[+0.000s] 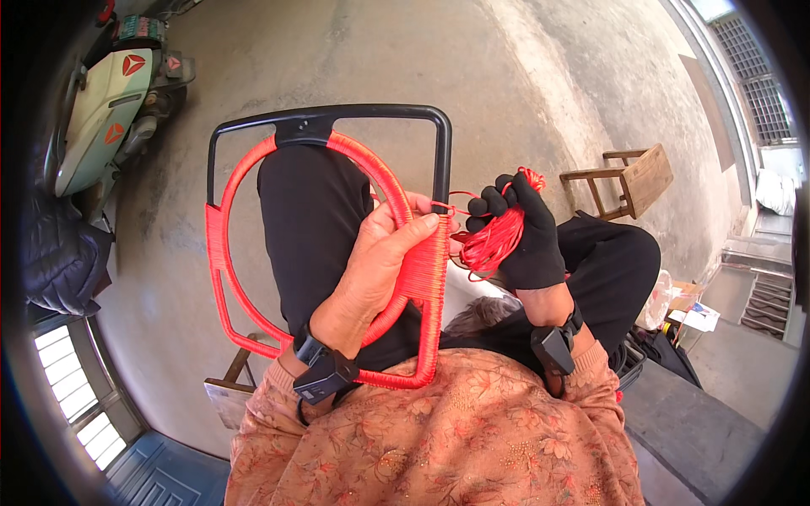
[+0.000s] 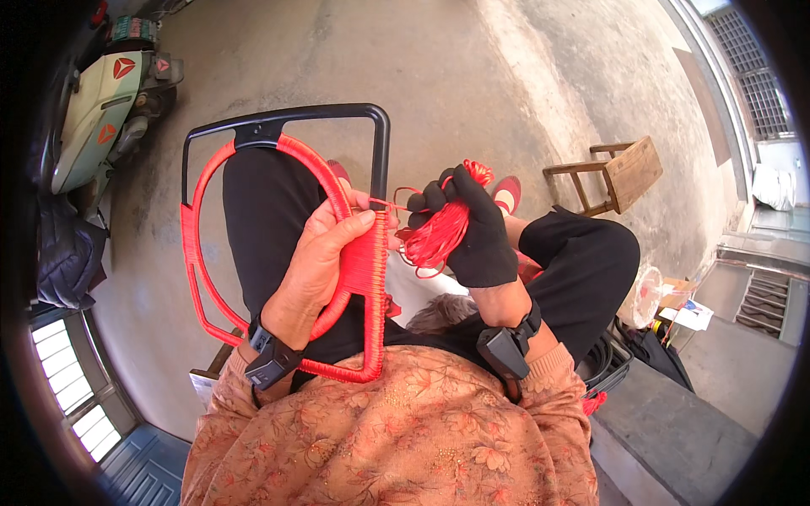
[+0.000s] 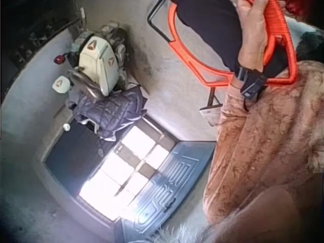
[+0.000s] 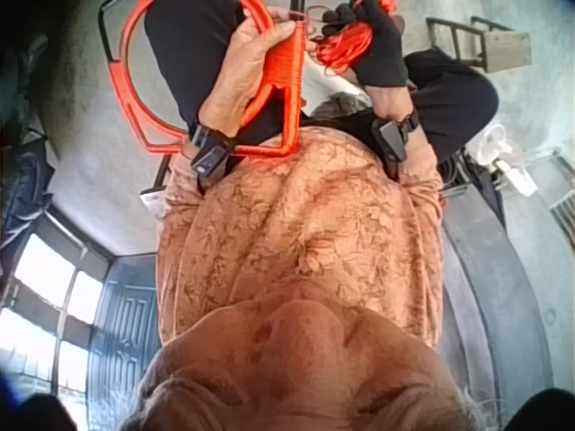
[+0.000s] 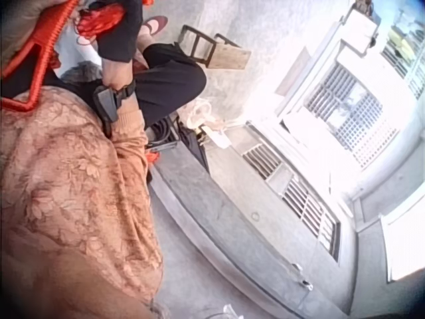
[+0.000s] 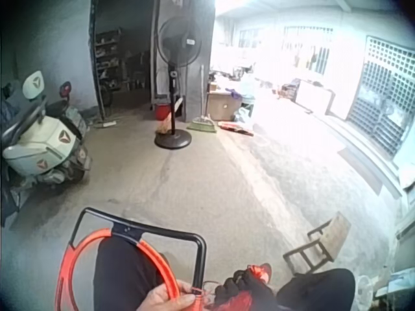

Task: Weaving a red cord around a black circular furniture frame using hands.

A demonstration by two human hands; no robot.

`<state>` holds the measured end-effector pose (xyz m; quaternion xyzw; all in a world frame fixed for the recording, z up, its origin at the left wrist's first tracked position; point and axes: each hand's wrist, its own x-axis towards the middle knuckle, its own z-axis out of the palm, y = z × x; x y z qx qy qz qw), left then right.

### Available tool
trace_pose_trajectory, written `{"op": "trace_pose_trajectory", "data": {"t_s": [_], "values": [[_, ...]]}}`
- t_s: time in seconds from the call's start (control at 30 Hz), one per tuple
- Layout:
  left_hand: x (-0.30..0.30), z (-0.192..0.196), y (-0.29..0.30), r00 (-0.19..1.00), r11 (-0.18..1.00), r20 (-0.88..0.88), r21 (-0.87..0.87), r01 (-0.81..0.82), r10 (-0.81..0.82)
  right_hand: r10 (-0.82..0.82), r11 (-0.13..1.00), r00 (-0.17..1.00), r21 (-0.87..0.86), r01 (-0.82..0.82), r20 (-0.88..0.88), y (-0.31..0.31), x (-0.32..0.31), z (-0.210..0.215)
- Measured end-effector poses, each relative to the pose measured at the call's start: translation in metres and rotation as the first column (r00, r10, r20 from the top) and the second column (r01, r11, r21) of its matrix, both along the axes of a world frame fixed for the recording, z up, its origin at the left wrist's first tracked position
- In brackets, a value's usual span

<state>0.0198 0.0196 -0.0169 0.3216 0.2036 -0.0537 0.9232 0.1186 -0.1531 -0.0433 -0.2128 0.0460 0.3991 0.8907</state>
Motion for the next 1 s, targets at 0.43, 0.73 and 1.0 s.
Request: {"op": "trace_pose_trajectory", "data": {"t_s": [0.43,0.73,1.0], "values": [[0.0,0.004,0.001,0.999,0.999,-0.051,-0.034,0.014,-0.015,0.082,0.973,0.993,-0.224,-0.062,0.082,-0.012,0.01,0.007],[0.004,-0.002,0.001,1.0,0.999,-0.024,0.037,-0.007,0.008,0.076,0.851,0.986,-0.525,0.014,0.149,-0.017,0.009,0.02],[0.005,-0.003,0.0,0.997,0.999,-0.068,0.025,-0.04,0.041,0.253,0.598,0.926,-0.798,0.077,0.279,-0.028,0.023,0.002]]}}
